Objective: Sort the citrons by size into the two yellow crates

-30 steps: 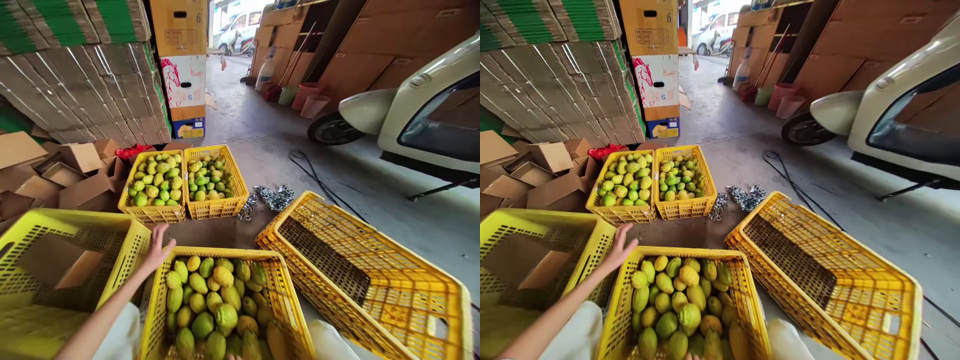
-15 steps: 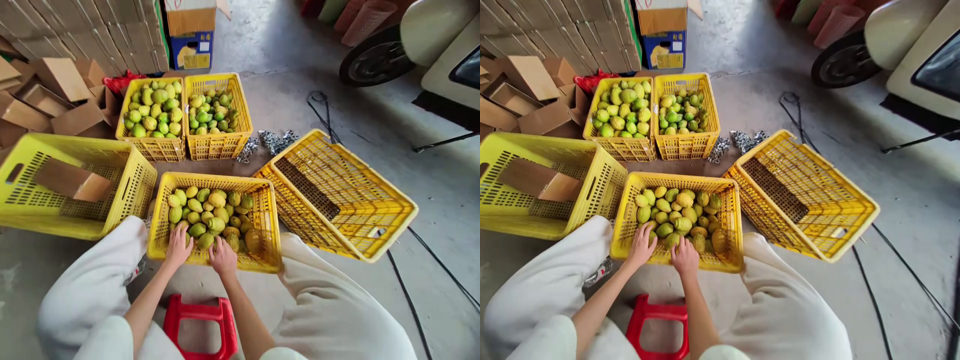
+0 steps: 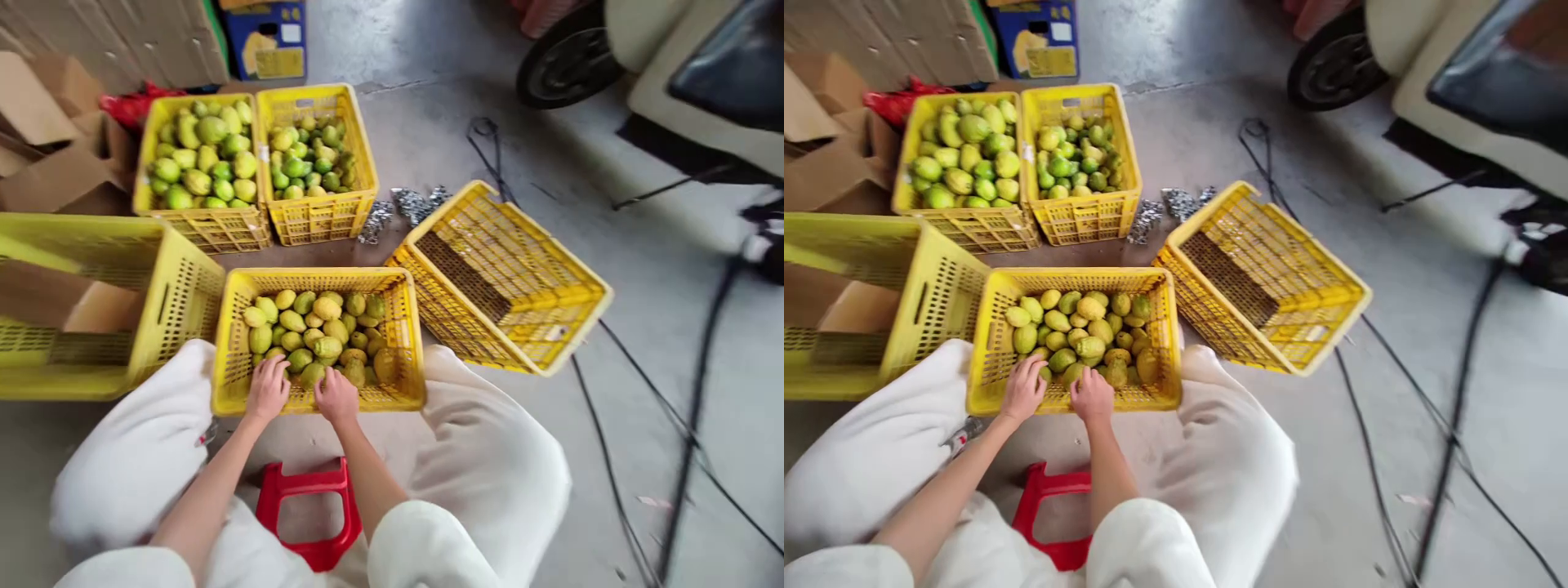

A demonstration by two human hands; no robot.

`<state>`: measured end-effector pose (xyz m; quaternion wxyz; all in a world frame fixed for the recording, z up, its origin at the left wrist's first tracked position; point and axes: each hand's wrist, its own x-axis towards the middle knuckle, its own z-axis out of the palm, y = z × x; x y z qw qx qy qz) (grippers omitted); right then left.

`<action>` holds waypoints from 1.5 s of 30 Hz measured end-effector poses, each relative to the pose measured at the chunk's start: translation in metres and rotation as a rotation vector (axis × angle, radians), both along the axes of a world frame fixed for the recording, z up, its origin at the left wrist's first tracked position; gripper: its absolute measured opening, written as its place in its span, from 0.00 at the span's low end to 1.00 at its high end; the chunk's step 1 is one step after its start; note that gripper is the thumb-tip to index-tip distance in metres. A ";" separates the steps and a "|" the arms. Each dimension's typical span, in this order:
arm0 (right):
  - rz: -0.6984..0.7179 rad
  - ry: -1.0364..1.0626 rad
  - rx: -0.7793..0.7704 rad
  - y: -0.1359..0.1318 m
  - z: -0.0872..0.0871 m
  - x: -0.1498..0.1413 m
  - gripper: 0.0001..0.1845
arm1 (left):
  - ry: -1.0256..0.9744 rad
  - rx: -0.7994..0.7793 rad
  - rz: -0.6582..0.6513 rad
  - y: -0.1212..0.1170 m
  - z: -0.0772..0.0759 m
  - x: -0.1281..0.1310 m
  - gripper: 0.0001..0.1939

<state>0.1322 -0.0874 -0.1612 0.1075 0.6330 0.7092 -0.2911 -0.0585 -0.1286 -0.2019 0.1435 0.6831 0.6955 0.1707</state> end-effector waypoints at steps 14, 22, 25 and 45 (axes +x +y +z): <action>-0.047 0.039 -0.090 0.005 0.004 -0.003 0.18 | 0.026 -0.154 0.110 0.010 0.006 -0.003 0.14; -0.227 -0.059 -0.159 0.030 -0.001 0.016 0.16 | 0.113 -0.169 0.102 0.075 0.005 -0.014 0.18; -0.312 -0.147 -0.197 0.049 -0.015 0.039 0.21 | 0.287 -0.303 -0.058 0.129 0.007 -0.040 0.27; -0.527 0.026 -0.341 0.079 -0.026 0.058 0.38 | 0.084 -0.438 0.130 0.180 0.034 -0.082 0.21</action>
